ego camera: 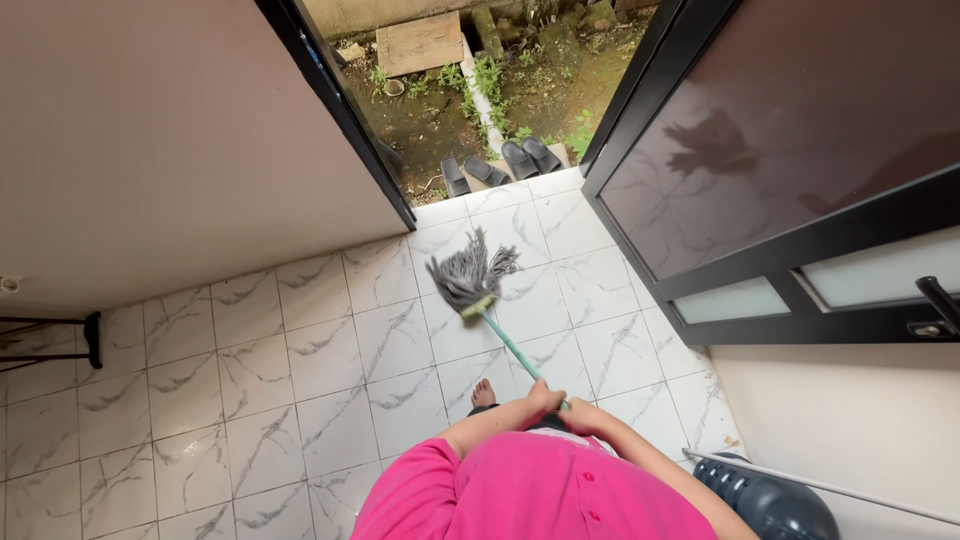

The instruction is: Mopping the tiled floor in an entryway area.

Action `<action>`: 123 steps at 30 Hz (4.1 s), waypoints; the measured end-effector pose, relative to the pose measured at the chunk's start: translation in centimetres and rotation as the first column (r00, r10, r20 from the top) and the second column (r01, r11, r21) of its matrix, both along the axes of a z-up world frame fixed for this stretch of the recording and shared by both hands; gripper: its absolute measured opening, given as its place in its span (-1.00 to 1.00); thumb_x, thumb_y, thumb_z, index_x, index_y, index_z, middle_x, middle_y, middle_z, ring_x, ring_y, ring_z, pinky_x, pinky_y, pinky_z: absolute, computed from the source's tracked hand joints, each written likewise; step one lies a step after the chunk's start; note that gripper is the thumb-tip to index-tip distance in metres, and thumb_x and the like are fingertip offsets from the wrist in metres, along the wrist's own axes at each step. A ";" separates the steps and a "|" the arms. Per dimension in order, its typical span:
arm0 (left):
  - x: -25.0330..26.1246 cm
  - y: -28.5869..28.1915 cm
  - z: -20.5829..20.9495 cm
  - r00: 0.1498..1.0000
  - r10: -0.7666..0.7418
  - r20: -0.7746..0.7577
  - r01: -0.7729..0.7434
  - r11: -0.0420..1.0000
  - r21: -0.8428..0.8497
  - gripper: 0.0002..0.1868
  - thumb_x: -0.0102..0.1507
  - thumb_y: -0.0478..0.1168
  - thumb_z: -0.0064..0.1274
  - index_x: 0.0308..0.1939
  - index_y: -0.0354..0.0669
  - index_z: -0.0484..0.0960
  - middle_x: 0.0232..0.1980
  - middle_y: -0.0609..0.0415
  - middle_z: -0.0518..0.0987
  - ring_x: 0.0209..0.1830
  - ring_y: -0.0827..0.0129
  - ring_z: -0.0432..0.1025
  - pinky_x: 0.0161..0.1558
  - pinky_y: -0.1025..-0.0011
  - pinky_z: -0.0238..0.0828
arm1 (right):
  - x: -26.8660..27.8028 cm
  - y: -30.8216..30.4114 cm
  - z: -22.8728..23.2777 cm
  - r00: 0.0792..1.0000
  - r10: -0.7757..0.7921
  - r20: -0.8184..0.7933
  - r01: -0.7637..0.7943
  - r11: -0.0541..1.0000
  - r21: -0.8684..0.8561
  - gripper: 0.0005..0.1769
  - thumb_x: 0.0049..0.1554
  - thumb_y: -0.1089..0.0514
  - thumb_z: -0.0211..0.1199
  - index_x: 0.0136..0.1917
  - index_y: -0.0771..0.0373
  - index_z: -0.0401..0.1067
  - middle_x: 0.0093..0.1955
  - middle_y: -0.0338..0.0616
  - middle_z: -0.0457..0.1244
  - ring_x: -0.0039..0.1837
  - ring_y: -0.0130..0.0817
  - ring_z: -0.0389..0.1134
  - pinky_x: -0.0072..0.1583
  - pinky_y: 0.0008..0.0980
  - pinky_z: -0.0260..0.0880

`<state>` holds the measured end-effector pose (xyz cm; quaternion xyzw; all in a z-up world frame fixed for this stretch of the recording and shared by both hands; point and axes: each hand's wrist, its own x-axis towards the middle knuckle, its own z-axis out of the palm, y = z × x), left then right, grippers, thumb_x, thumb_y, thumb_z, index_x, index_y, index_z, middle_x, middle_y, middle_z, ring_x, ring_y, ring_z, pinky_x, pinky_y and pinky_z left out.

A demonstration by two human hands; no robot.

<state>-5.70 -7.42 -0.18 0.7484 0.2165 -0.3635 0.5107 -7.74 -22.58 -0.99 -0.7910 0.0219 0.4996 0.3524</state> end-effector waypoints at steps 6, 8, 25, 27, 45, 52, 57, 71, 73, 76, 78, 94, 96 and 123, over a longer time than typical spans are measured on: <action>-1.0 -0.7 0.6 0.995 -0.027 -0.094 0.033 0.997 0.063 -0.35 0.06 -0.14 0.23 0.16 -0.43 0.45 0.05 -0.26 0.59 -0.03 0.10 0.56 -0.06 0.21 0.56 | -2.2 -0.8 0.7 0.993 -0.114 0.013 0.113 0.990 0.083 -0.72 0.10 0.07 0.20 -0.26 0.34 0.52 -0.36 -0.14 0.36 -0.30 -0.37 0.36 -0.21 -0.28 0.36; -0.5 -0.7 0.5 0.989 0.017 -0.147 -0.012 0.999 0.039 -0.34 0.07 -0.17 0.18 0.19 -0.42 0.38 0.05 -0.29 0.58 -0.04 0.05 0.56 -0.07 0.16 0.57 | -1.9 0.0 0.8 0.984 -0.172 -0.053 0.176 0.981 0.084 -0.71 0.13 0.08 0.19 -0.28 0.32 0.49 -0.38 -0.12 0.33 -0.35 -0.37 0.30 -0.26 -0.30 0.29; 10.0 13.6 -1.6 0.979 0.204 -0.019 -0.205 0.973 -0.108 -0.32 0.18 -0.24 0.21 0.31 -0.45 0.32 -0.06 -0.26 0.69 -0.13 0.13 0.62 -0.08 0.18 0.59 | 7.6 16.2 1.2 0.731 -0.556 -0.396 0.671 0.691 0.270 -0.78 0.30 0.13 0.01 -0.16 0.25 0.26 -0.36 -0.30 0.15 -0.41 -0.51 0.12 -0.37 -0.41 0.17; 9.4 14.8 -1.8 0.987 0.160 -0.011 -0.160 0.979 -0.128 -0.43 0.12 -0.19 0.22 0.13 -0.47 0.51 -0.09 -0.25 0.71 -0.16 0.15 0.63 -0.11 0.22 0.59 | 6.8 17.6 2.1 0.684 -0.609 -0.402 0.721 0.651 0.239 -0.77 0.33 0.11 0.04 -0.17 0.21 0.25 -0.35 -0.32 0.15 -0.39 -0.53 0.12 -0.36 -0.44 0.13; 3.4 15.1 0.0 0.920 -0.390 0.042 0.389 0.921 0.011 -0.08 0.02 -0.05 0.49 0.26 -0.61 0.42 0.08 -0.34 0.60 0.04 0.12 0.55 0.07 0.31 0.49 | -4.4 16.5 -7.6 0.734 -0.679 -0.014 0.664 0.713 0.227 -0.73 0.12 0.14 0.16 -0.18 0.46 0.47 -0.34 -0.05 0.34 -0.29 -0.29 0.32 -0.22 -0.28 0.32; 10.1 16.7 -0.1 0.946 -0.300 0.123 0.296 0.954 0.047 -0.31 0.06 -0.10 0.35 0.18 -0.46 0.59 0.01 -0.25 0.67 -0.05 0.14 0.59 -0.04 0.27 0.53 | 3.7 20.7 -3.9 0.522 -0.789 -0.324 0.852 0.462 0.247 -0.65 0.27 0.03 0.05 -0.19 0.38 0.28 -0.40 -0.14 0.10 -0.45 -0.41 0.03 -0.45 -0.39 -0.04; 13.0 15.7 -0.8 0.969 -0.203 0.142 0.205 0.979 0.001 -0.41 0.10 -0.12 0.28 0.12 -0.44 0.58 -0.09 -0.24 0.70 -0.14 0.12 0.62 -0.10 0.24 0.56 | 7.9 19.7 -0.5 0.402 -0.801 -0.443 0.916 0.341 0.214 -0.81 0.27 0.20 -0.02 -0.17 0.29 0.28 -0.32 -0.26 0.12 -0.39 -0.55 0.04 -0.40 -0.51 -0.01; 1.3 6.6 1.4 0.858 -0.510 0.065 0.508 0.860 0.051 -0.30 0.00 0.02 0.45 0.04 -0.43 0.61 -0.01 -0.26 0.65 -0.02 0.10 0.59 0.05 0.26 0.56 | -8.8 6.3 -7.2 0.649 -0.749 -0.133 0.759 0.648 0.055 -0.66 0.15 0.08 0.20 -0.23 0.41 0.59 -0.28 -0.04 0.41 -0.26 -0.39 0.38 -0.20 -0.37 0.37; 0.1 5.8 1.3 0.844 -0.535 0.032 0.534 0.845 0.023 -0.27 -0.02 0.00 0.50 0.03 -0.46 0.60 0.03 -0.28 0.62 0.03 0.07 0.57 0.08 0.26 0.56 | -10.3 5.8 -5.6 0.636 -0.751 -0.177 0.771 0.627 0.112 -0.69 0.13 0.09 0.26 -0.15 0.42 0.61 -0.22 -0.06 0.45 -0.18 -0.40 0.42 -0.13 -0.39 0.41; 0.2 4.9 1.1 0.745 -0.642 0.183 0.620 0.767 0.164 -0.43 0.06 0.02 0.55 -0.13 -0.45 0.80 0.24 -0.41 0.40 0.17 -0.07 0.43 0.24 0.28 0.38 | -8.9 6.6 -1.4 0.673 -0.733 -0.098 0.738 0.657 0.155 -0.70 0.12 0.08 0.17 -0.19 0.37 0.57 -0.28 -0.11 0.43 -0.21 -0.43 0.41 -0.17 -0.38 0.37; 0.8 4.8 1.2 0.843 -0.538 -0.022 0.538 0.842 0.040 -0.30 -0.02 -0.01 0.46 0.06 -0.39 0.63 0.11 -0.26 0.65 0.10 0.05 0.58 0.16 0.30 0.49 | -9.2 5.8 -5.7 0.660 -0.747 -0.081 0.746 0.640 0.187 -0.67 0.17 0.09 0.19 -0.24 0.43 0.50 -0.34 -0.14 0.33 -0.29 -0.43 0.31 -0.25 -0.31 0.28; 8.5 0.4 0.0 0.935 -0.271 0.230 0.257 0.962 0.091 -0.37 0.06 -0.07 0.36 0.10 -0.40 0.59 0.01 -0.29 0.65 0.00 0.07 0.59 0.04 0.26 0.53 | 2.4 4.4 -1.0 0.337 -0.827 -0.451 0.941 0.276 0.196 -0.69 0.33 0.10 -0.03 -0.24 0.22 0.27 -0.38 -0.29 0.09 -0.42 -0.53 0.03 -0.42 -0.45 -0.02; 6.8 0.2 0.8 0.915 -0.360 0.180 0.344 0.932 0.114 -0.41 0.03 -0.03 0.38 0.02 -0.34 0.64 0.00 -0.24 0.67 0.00 0.07 0.60 0.05 0.26 0.53 | 0.2 4.5 0.6 0.364 -0.855 -0.370 0.930 0.358 0.088 -0.62 0.30 0.04 -0.01 -0.33 0.21 0.26 -0.47 -0.24 0.08 -0.48 -0.43 0.01 -0.43 -0.36 -0.09; 10.4 -5.0 -0.9 0.871 -0.432 0.235 0.413 0.902 0.127 -0.47 0.07 0.04 0.35 -0.06 -0.28 0.70 -0.16 -0.19 0.70 -0.15 0.12 0.63 -0.03 0.23 0.55 | 3.4 0.3 0.0 0.239 -0.878 -0.415 0.960 0.151 0.234 -0.69 0.31 0.10 -0.01 -0.27 0.20 0.27 -0.42 -0.33 0.09 -0.44 -0.53 -0.01 -0.42 -0.45 -0.11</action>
